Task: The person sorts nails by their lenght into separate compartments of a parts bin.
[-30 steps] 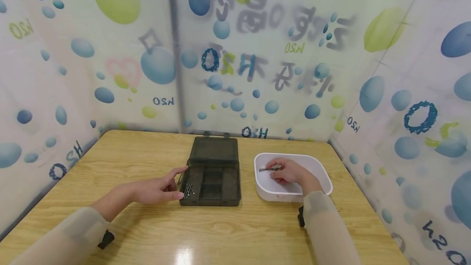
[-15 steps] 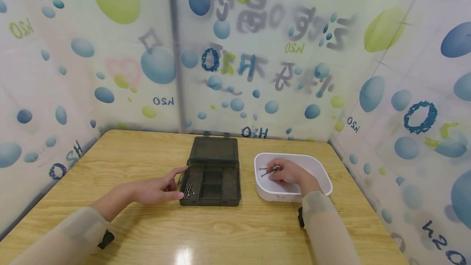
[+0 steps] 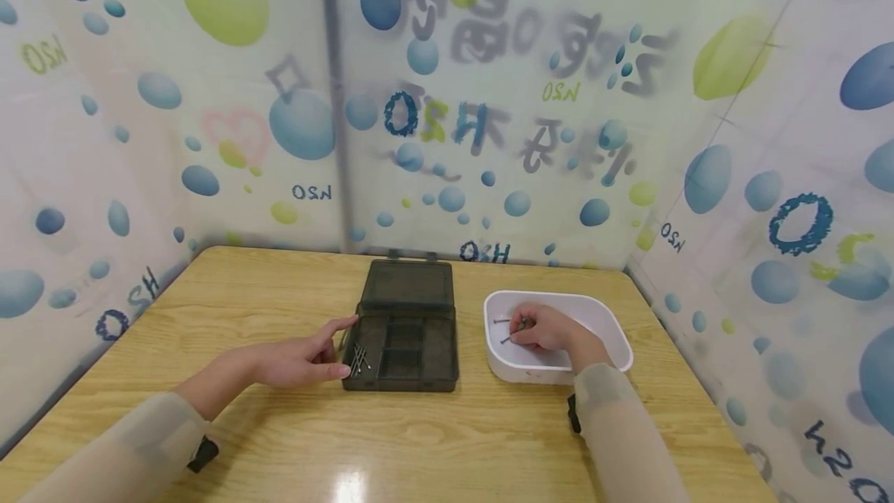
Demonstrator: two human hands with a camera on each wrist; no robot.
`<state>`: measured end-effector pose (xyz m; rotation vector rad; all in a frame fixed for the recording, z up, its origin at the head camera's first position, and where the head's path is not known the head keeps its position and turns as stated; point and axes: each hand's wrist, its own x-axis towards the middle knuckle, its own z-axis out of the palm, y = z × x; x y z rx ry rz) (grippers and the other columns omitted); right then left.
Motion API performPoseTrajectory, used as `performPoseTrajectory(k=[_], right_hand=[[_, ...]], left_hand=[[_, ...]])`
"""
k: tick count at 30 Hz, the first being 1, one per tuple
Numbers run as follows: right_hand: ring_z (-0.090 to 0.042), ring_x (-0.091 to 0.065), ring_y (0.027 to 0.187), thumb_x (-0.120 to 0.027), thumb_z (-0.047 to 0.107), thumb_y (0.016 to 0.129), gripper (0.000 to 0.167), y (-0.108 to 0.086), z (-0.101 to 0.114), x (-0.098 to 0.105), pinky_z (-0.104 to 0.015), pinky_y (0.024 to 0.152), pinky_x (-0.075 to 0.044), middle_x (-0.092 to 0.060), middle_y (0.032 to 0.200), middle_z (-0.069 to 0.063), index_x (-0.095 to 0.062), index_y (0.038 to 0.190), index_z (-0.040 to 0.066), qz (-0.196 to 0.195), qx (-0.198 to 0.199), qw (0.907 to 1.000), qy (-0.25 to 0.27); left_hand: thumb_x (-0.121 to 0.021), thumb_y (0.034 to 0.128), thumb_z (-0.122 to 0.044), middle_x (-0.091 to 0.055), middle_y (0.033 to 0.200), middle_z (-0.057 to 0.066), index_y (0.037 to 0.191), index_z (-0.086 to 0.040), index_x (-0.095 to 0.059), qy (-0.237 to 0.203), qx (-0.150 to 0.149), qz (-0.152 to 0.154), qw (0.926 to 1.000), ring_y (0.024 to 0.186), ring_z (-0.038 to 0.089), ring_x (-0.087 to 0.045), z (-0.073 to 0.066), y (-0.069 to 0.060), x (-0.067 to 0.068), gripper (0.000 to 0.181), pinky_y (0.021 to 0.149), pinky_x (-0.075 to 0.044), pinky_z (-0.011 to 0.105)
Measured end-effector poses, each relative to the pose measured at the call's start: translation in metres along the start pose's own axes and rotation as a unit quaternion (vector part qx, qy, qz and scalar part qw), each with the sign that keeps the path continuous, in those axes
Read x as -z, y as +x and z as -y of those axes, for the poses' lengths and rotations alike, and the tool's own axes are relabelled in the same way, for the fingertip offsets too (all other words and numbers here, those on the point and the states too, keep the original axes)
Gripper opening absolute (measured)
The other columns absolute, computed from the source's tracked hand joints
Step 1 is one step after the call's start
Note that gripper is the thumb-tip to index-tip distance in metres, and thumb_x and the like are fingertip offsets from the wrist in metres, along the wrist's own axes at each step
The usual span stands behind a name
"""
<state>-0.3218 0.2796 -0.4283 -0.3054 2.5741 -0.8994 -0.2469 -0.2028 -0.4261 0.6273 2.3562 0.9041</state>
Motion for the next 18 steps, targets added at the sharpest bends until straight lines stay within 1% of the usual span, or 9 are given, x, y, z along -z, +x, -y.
performPoseTrajectory(k=[6,11,15,18], right_hand=[[-0.02,-0.058,0.081,-0.075,0.016,0.106,0.007,0.001,0.003,-0.001,-0.034,0.077,-0.046,-0.061,0.089,-0.004,-0.068,0.106,0.015,-0.007,-0.003,0.9986,-0.052],[-0.021,-0.057,0.088,-0.072,0.011,0.107,0.009,0.001,0.009,-0.001,-0.036,0.083,-0.044,-0.061,0.093,-0.004,-0.065,0.104,0.016,-0.001,0.01,0.9953,-0.097],[-0.021,-0.056,0.092,-0.07,0.008,0.107,0.012,-0.001,0.012,-0.001,-0.036,0.084,-0.044,-0.062,0.096,-0.004,-0.063,0.102,0.016,0.007,0.025,0.9941,-0.106],[-0.021,-0.056,0.092,-0.071,0.01,0.107,0.011,-0.001,0.012,-0.001,-0.036,0.084,-0.044,-0.062,0.096,-0.003,-0.063,0.102,0.016,0.002,0.028,0.9937,-0.108]], left_hand=[[-0.064,0.1101,-0.054,-0.062,0.116,0.005,0.178,-0.024,0.002,-0.001,-0.001,0.001,1.0,0.103,0.019,-0.059,0.0,0.001,0.0,0.1,0.093,-0.047,0.043],[-0.064,0.1103,-0.054,-0.062,0.116,0.005,0.178,-0.025,0.003,0.001,-0.001,-0.001,1.0,0.104,0.019,-0.059,0.001,0.001,0.0,0.099,0.093,-0.047,0.043],[-0.064,0.11,-0.055,-0.062,0.117,0.005,0.178,-0.026,0.002,0.003,0.001,-0.001,1.0,0.104,0.019,-0.059,0.002,0.001,-0.001,0.099,0.093,-0.047,0.044],[-0.064,0.1096,-0.056,-0.062,0.117,0.005,0.178,-0.026,0.002,0.002,0.002,-0.002,1.0,0.104,0.019,-0.059,0.003,0.001,-0.001,0.1,0.093,-0.047,0.044]])
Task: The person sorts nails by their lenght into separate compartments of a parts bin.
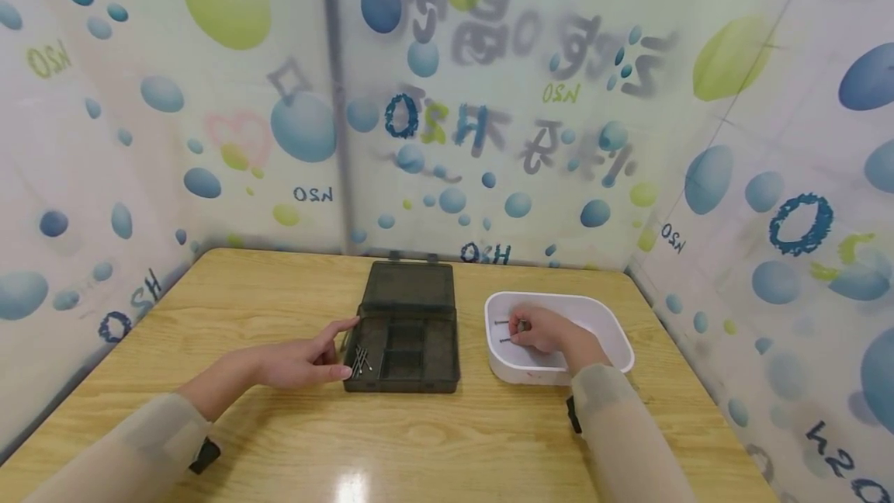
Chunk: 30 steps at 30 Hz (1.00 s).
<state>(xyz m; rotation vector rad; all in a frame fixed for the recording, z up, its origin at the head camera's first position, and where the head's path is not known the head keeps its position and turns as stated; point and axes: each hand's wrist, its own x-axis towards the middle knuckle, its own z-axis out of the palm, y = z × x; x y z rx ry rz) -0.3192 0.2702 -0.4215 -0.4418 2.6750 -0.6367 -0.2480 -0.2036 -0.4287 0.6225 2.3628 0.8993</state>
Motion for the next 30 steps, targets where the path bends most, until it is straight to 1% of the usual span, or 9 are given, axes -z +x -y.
performPoseTrajectory(k=[5,9,14,18,21,24,28,30], right_hand=[[-0.02,-0.056,0.093,-0.074,0.015,0.106,0.01,0.0,-0.002,-0.002,-0.038,0.086,-0.043,-0.06,0.094,-0.003,-0.065,0.101,0.015,-0.018,0.0,0.9998,-0.006],[-0.02,-0.056,0.092,-0.075,0.016,0.106,0.011,0.001,-0.004,-0.005,-0.038,0.085,-0.044,-0.061,0.093,-0.003,-0.066,0.1,0.015,-0.034,0.003,0.9994,-0.009],[-0.021,-0.057,0.097,-0.076,0.017,0.106,0.01,0.002,-0.005,-0.007,-0.039,0.089,-0.044,-0.062,0.097,-0.002,-0.068,0.1,0.017,-0.05,-0.011,0.9987,-0.005],[-0.022,-0.059,0.1,-0.074,0.017,0.107,0.007,-0.002,-0.004,-0.004,-0.04,0.092,-0.046,-0.065,0.102,-0.003,-0.07,0.102,0.016,-0.067,0.0,0.9977,0.011],[-0.022,-0.059,0.099,-0.07,0.016,0.109,0.007,-0.006,-0.003,0.001,-0.04,0.092,-0.048,-0.067,0.103,-0.004,-0.07,0.104,0.013,-0.079,0.018,0.9962,0.032],[-0.021,-0.06,0.1,-0.067,0.018,0.111,0.009,-0.011,-0.001,0.005,-0.039,0.092,-0.05,-0.069,0.107,-0.005,-0.072,0.111,0.011,-0.094,0.024,0.9937,0.056],[-0.024,-0.061,0.105,-0.064,0.023,0.114,0.023,-0.021,0.006,0.008,-0.036,0.092,-0.052,-0.075,0.12,-0.01,-0.075,0.129,0.011,-0.114,0.036,0.9892,0.086],[-0.027,-0.061,0.107,-0.064,0.025,0.114,0.027,-0.026,0.012,0.008,-0.034,0.09,-0.052,-0.075,0.126,-0.013,-0.075,0.134,0.011,-0.12,0.039,0.9852,0.116]], left_hand=[[-0.065,0.1094,-0.055,-0.062,0.117,0.005,0.178,-0.024,0.001,-0.005,0.0,0.001,1.0,0.105,0.019,-0.059,0.0,0.0,0.0,0.1,0.094,-0.047,0.044],[-0.065,0.1094,-0.055,-0.062,0.117,0.005,0.178,-0.024,0.002,-0.005,0.001,0.001,1.0,0.106,0.019,-0.059,0.0,-0.001,-0.001,0.101,0.094,-0.047,0.044],[-0.065,0.1095,-0.054,-0.062,0.118,0.006,0.178,-0.024,0.001,-0.006,0.001,-0.001,1.0,0.106,0.019,-0.059,-0.001,-0.002,-0.002,0.1,0.095,-0.047,0.044],[-0.065,0.1097,-0.053,-0.062,0.118,0.006,0.178,-0.023,0.001,-0.009,0.0,0.0,1.0,0.106,0.019,-0.059,-0.002,-0.003,-0.003,0.1,0.095,-0.047,0.044],[-0.065,0.11,-0.053,-0.062,0.117,0.006,0.178,-0.022,0.002,-0.011,-0.002,0.001,0.9999,0.105,0.019,-0.059,-0.002,-0.002,-0.002,0.1,0.094,-0.047,0.044],[-0.065,0.1103,-0.052,-0.062,0.115,0.006,0.178,-0.022,0.003,-0.012,-0.006,0.002,0.9999,0.104,0.02,-0.059,-0.002,-0.002,-0.001,0.1,0.093,-0.047,0.043],[-0.064,0.1105,-0.053,-0.063,0.113,0.006,0.178,-0.022,0.003,-0.007,-0.009,0.002,0.9999,0.104,0.019,-0.059,-0.002,-0.001,0.0,0.1,0.093,-0.047,0.043],[-0.064,0.1106,-0.053,-0.063,0.114,0.005,0.178,-0.022,0.003,-0.004,-0.009,0.001,1.0,0.104,0.019,-0.059,-0.002,-0.001,0.0,0.1,0.093,-0.047,0.043]])
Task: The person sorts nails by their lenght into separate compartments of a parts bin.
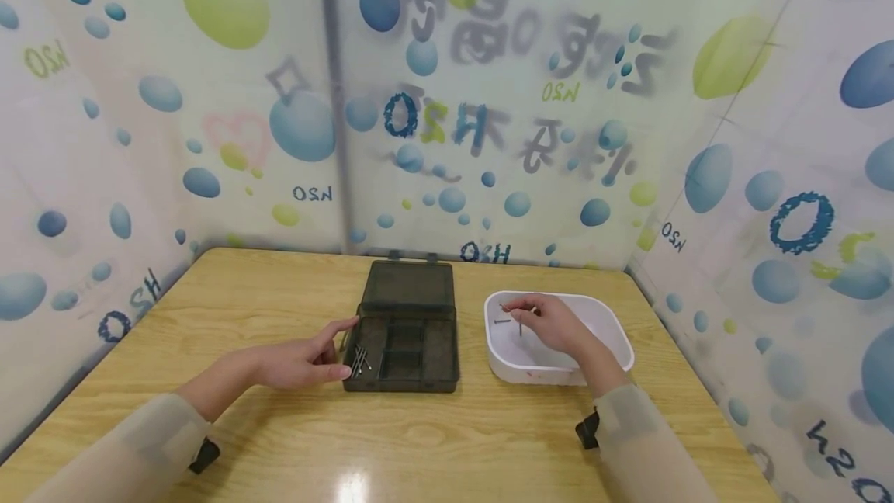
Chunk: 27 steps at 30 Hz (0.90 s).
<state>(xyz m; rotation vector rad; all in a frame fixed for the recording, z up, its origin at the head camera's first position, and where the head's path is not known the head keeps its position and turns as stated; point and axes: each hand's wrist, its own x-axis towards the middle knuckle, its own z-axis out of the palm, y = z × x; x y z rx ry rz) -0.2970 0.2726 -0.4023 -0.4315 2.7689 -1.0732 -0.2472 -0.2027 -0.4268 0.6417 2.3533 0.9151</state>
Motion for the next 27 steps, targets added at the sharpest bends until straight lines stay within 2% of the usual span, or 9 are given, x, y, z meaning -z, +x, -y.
performPoseTrajectory(k=[3,6,9,12,19,27], right_hand=[[-0.032,-0.062,0.1,-0.066,0.026,0.113,0.028,-0.006,0.012,-0.002,-0.033,0.08,-0.052,-0.074,0.126,-0.019,-0.074,0.133,0.009,-0.007,0.005,0.9983,0.057],[-0.026,-0.059,0.083,-0.069,0.025,0.111,0.027,-0.009,0.024,-0.006,-0.03,0.068,-0.05,-0.073,0.119,-0.021,-0.073,0.13,0.006,-0.013,0.007,0.9936,0.112],[-0.017,-0.054,0.07,-0.071,0.024,0.11,0.026,-0.011,0.036,-0.011,-0.029,0.061,-0.047,-0.074,0.111,-0.017,-0.072,0.127,0.004,-0.012,0.015,0.9884,0.15],[-0.014,-0.051,0.064,-0.072,0.023,0.109,0.026,-0.012,0.047,-0.018,-0.028,0.058,-0.046,-0.077,0.107,-0.012,-0.07,0.125,0.003,-0.006,0.02,0.9834,0.18],[-0.015,-0.05,0.059,-0.073,0.022,0.108,0.023,-0.009,0.069,-0.038,-0.028,0.057,-0.046,-0.079,0.107,-0.013,-0.069,0.121,0.004,0.005,0.014,0.9742,0.225],[-0.016,-0.05,0.059,-0.074,0.022,0.108,0.02,0.003,0.089,-0.064,-0.029,0.057,-0.048,-0.079,0.111,-0.019,-0.068,0.118,0.006,0.019,0.028,0.9713,0.235]], left_hand=[[-0.064,0.1107,-0.052,-0.064,0.114,0.005,0.178,-0.021,0.003,0.005,0.0,-0.001,1.0,0.104,0.018,-0.06,0.0,0.0,0.0,0.1,0.093,-0.048,0.043],[-0.064,0.1107,-0.052,-0.064,0.115,0.004,0.178,-0.02,0.002,0.006,0.002,-0.001,1.0,0.105,0.018,-0.061,0.0,0.0,0.001,0.1,0.094,-0.048,0.043],[-0.064,0.1107,-0.052,-0.064,0.116,0.004,0.178,-0.02,0.003,0.005,0.002,0.001,1.0,0.106,0.018,-0.061,0.0,0.0,0.001,0.1,0.095,-0.048,0.044],[-0.064,0.1106,-0.053,-0.064,0.117,0.004,0.178,-0.02,0.003,0.005,0.002,0.001,1.0,0.108,0.018,-0.061,0.0,0.0,0.0,0.1,0.096,-0.048,0.044],[-0.064,0.1104,-0.053,-0.063,0.117,0.004,0.178,-0.021,0.003,0.004,0.004,0.002,1.0,0.106,0.018,-0.06,-0.001,-0.001,0.0,0.1,0.096,-0.047,0.044],[-0.064,0.1106,-0.053,-0.063,0.115,0.004,0.178,-0.021,0.003,0.002,0.003,0.003,1.0,0.105,0.019,-0.059,-0.002,-0.001,0.001,0.1,0.095,-0.047,0.044]])
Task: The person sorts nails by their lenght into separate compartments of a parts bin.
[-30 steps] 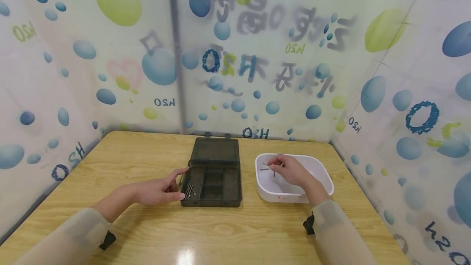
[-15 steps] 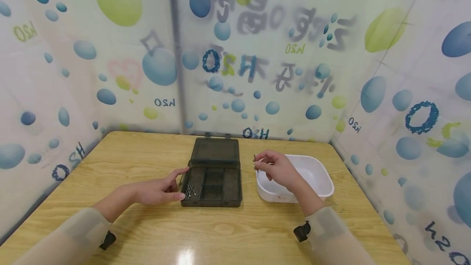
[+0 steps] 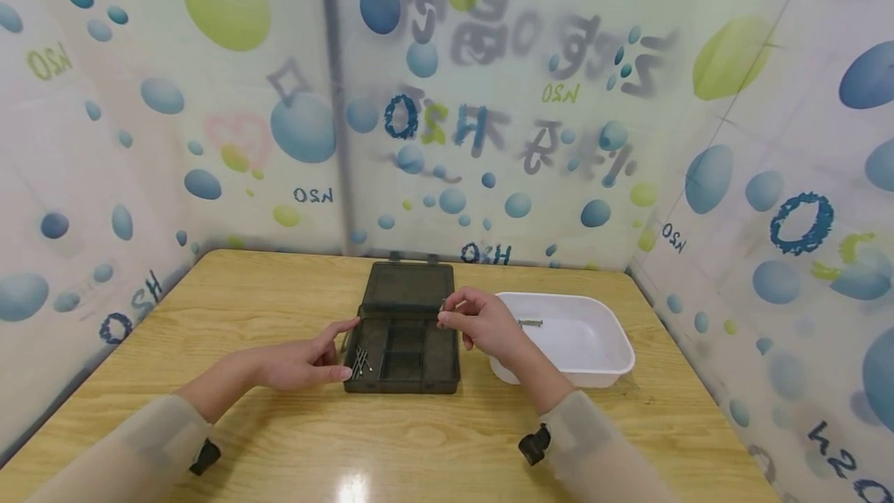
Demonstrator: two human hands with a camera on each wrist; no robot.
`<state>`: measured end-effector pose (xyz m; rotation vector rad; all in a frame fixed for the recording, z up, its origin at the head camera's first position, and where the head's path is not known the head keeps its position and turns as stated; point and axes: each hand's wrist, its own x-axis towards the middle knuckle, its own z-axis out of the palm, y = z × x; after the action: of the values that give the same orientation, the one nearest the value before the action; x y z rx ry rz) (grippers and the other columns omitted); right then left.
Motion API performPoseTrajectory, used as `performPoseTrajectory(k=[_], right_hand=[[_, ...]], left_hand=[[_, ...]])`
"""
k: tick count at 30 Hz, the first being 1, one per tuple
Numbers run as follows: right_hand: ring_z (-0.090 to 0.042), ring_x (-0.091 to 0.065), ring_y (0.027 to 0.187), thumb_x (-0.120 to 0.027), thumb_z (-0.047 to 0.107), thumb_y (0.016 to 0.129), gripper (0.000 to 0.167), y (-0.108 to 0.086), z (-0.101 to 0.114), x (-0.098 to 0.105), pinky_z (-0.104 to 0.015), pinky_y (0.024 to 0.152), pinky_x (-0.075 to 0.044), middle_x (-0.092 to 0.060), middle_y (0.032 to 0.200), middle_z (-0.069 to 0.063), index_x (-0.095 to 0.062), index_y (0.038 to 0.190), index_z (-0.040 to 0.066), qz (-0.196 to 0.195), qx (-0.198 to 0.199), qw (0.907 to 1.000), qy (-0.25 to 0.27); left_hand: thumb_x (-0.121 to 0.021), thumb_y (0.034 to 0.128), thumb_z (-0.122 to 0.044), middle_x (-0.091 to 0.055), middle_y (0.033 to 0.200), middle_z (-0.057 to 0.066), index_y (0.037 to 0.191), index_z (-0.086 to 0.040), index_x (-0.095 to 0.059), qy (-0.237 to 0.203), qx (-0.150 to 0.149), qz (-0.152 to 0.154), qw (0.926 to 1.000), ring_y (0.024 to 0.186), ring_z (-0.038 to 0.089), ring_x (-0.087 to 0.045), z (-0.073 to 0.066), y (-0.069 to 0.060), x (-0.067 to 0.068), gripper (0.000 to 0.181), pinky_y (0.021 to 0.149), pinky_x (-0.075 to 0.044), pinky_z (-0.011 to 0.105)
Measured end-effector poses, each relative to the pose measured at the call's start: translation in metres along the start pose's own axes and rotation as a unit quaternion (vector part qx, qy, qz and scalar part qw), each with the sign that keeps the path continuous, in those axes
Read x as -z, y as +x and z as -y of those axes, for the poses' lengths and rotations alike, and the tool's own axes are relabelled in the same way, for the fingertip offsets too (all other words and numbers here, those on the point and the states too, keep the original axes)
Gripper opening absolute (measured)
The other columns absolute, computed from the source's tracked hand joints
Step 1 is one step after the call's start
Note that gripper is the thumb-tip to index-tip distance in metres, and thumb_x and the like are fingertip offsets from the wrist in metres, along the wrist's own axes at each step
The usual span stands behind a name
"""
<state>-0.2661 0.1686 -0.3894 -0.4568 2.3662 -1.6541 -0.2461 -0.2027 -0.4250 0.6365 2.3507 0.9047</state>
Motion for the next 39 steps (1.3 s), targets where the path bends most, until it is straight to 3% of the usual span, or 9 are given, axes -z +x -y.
performPoseTrajectory(k=[4,12,17,25,39], right_hand=[[-0.015,-0.05,0.056,-0.072,0.021,0.109,0.018,0.005,0.001,-0.015,-0.027,0.052,-0.042,-0.079,0.113,-0.019,-0.068,0.118,0.006,0.012,-0.004,0.9996,0.024],[-0.01,-0.057,0.053,-0.072,0.022,0.109,0.02,0.016,0.002,-0.044,-0.024,0.047,-0.036,-0.08,0.097,0.003,-0.069,0.118,0.005,0.038,-0.022,0.9971,0.061],[-0.009,-0.06,0.053,-0.074,0.027,0.108,0.026,0.026,-0.003,-0.059,-0.025,0.046,-0.036,-0.083,0.1,-0.002,-0.071,0.12,0.004,0.042,-0.017,0.9981,0.041],[-0.01,-0.062,0.054,-0.074,0.03,0.108,0.027,0.036,-0.006,-0.078,-0.025,0.047,-0.038,-0.084,0.1,-0.004,-0.071,0.12,0.006,0.054,-0.047,0.9969,0.032],[-0.009,-0.064,0.053,-0.075,0.027,0.107,0.024,0.038,-0.002,-0.089,-0.023,0.044,-0.036,-0.084,0.098,-0.005,-0.072,0.117,0.006,0.051,-0.042,0.9977,-0.012]], left_hand=[[-0.064,0.1106,-0.053,-0.063,0.116,0.004,0.178,-0.022,0.003,-0.004,0.002,0.001,1.0,0.105,0.019,-0.06,0.0,0.0,-0.001,0.1,0.094,-0.046,0.044],[-0.064,0.1106,-0.053,-0.063,0.115,0.004,0.178,-0.023,0.003,-0.002,-0.002,0.0,1.0,0.104,0.019,-0.06,0.0,0.003,-0.001,0.099,0.095,-0.047,0.044],[-0.064,0.1104,-0.053,-0.064,0.115,0.004,0.178,-0.023,0.001,0.005,-0.002,-0.002,1.0,0.104,0.018,-0.061,0.001,0.004,0.0,0.099,0.096,-0.048,0.044],[-0.065,0.1094,-0.055,-0.064,0.115,0.004,0.178,-0.023,0.001,-0.003,0.004,0.0,1.0,0.104,0.018,-0.062,0.0,0.003,-0.001,0.1,0.096,-0.049,0.044],[-0.064,0.11,-0.054,-0.064,0.116,0.005,0.178,-0.022,0.001,-0.007,0.005,-0.003,1.0,0.104,0.019,-0.06,0.001,0.001,-0.001,0.1,0.097,-0.048,0.044]])
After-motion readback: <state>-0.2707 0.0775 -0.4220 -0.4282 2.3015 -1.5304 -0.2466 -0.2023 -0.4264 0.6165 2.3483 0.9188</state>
